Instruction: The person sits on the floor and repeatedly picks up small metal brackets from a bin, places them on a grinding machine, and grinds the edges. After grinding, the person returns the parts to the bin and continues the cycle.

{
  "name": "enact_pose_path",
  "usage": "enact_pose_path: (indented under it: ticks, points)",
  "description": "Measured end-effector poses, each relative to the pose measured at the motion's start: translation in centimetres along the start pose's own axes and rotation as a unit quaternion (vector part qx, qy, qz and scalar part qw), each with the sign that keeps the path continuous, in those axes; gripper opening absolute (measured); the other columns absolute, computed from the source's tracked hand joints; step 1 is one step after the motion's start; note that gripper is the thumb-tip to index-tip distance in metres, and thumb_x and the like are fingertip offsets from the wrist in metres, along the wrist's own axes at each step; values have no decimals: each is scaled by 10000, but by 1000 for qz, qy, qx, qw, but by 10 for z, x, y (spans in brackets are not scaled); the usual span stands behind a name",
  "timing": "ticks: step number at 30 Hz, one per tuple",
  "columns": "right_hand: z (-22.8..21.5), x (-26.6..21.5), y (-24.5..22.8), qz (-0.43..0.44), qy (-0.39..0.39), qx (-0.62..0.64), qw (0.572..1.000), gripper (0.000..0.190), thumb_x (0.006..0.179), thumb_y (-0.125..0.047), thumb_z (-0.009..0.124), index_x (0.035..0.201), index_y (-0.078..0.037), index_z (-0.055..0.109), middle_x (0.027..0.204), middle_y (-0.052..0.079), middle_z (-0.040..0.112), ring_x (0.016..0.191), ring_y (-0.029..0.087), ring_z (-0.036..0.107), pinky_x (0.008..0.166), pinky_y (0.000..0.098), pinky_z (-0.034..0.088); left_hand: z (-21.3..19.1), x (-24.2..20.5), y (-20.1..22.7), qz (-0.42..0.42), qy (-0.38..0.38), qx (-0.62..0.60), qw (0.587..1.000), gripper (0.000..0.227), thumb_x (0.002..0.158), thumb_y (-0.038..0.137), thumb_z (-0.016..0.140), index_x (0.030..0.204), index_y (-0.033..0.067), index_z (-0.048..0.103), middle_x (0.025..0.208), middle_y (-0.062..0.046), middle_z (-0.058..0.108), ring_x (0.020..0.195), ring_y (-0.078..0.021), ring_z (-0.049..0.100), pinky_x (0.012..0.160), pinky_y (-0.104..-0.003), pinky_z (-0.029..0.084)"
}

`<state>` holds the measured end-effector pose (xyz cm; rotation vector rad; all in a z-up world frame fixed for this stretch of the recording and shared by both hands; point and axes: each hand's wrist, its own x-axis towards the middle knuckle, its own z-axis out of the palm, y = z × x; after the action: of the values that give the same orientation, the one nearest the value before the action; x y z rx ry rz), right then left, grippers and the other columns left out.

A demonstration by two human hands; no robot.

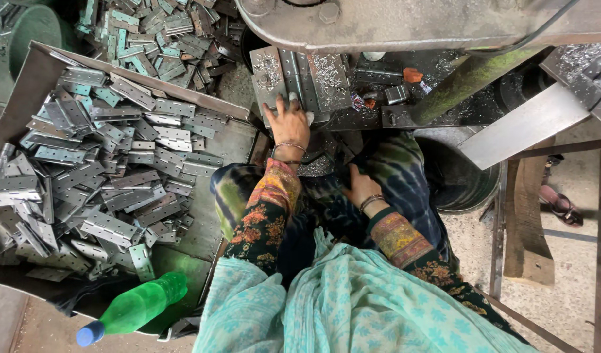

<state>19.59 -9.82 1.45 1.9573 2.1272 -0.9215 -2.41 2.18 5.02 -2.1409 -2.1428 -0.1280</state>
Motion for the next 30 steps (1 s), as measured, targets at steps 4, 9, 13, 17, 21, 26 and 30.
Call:
enact_pose_path:
  ticks: [4, 9, 13, 17, 21, 26, 30]
  points:
    - [5, 1, 3, -2, 8, 16, 1000, 802, 841, -395, 752, 1487, -114, 369, 1043, 277, 718, 967, 466, 699, 820, 563, 575, -3, 4, 3, 2, -19, -5, 1000, 337, 1010, 319, 538, 1086, 111, 792, 1351, -23, 624, 1438, -367, 359, 1159, -740, 184]
    - [-8, 6, 3, -11, 4, 7, 1000, 804, 830, -312, 767, 1487, -60, 377, 1069, 291, 718, 955, 458, 717, 821, 545, 590, -11, 6, 1, 34, -22, 37, 998, 296, 957, 274, 559, 1050, 137, 804, 1289, -50, 649, 1384, -365, 386, 1140, -743, 195]
    - [7, 12, 9, 11, -7, -9, 1000, 826, 845, -345, 768, 1507, -68, 357, 1052, 274, 725, 933, 438, 726, 799, 532, 603, -18, 7, 2, 41, -44, 44, 997, 271, 946, 261, 582, 1036, 136, 806, 1267, -59, 653, 1376, -367, 393, 1150, -740, 188]
    - [45, 21, 18, -7, 62, 2, 998, 783, 840, -385, 765, 1477, -114, 400, 1012, 255, 726, 918, 451, 709, 788, 551, 581, -16, 12, 2, 37, -57, 37, 997, 276, 968, 279, 588, 1051, 123, 801, 1249, -55, 653, 1386, -367, 384, 1158, -752, 172]
    - [60, 27, 26, -20, 81, 35, 996, 735, 869, -415, 735, 1475, -134, 430, 1011, 243, 732, 937, 465, 703, 793, 562, 574, -5, 10, -8, 37, -33, -7, 999, 338, 984, 354, 579, 1069, 105, 791, 1361, -58, 606, 1413, -362, 363, 1153, -741, 169]
    - [12, 18, 11, -7, 33, 25, 999, 780, 829, -373, 757, 1473, -103, 409, 1020, 280, 717, 962, 468, 695, 826, 550, 574, 2, 15, -23, 41, -30, -28, 998, 329, 972, 290, 537, 1150, 136, 768, 1461, 2, 534, 1469, -359, 287, 1135, -783, 130]
    - [-16, 6, 5, -33, 9, -35, 999, 758, 860, -390, 751, 1442, -38, 417, 1037, 291, 712, 948, 465, 703, 797, 549, 592, 12, 22, -19, 47, -58, -24, 997, 343, 1008, 315, 518, 1157, 121, 759, 1499, 6, 505, 1492, -353, 253, 1147, -779, 121]
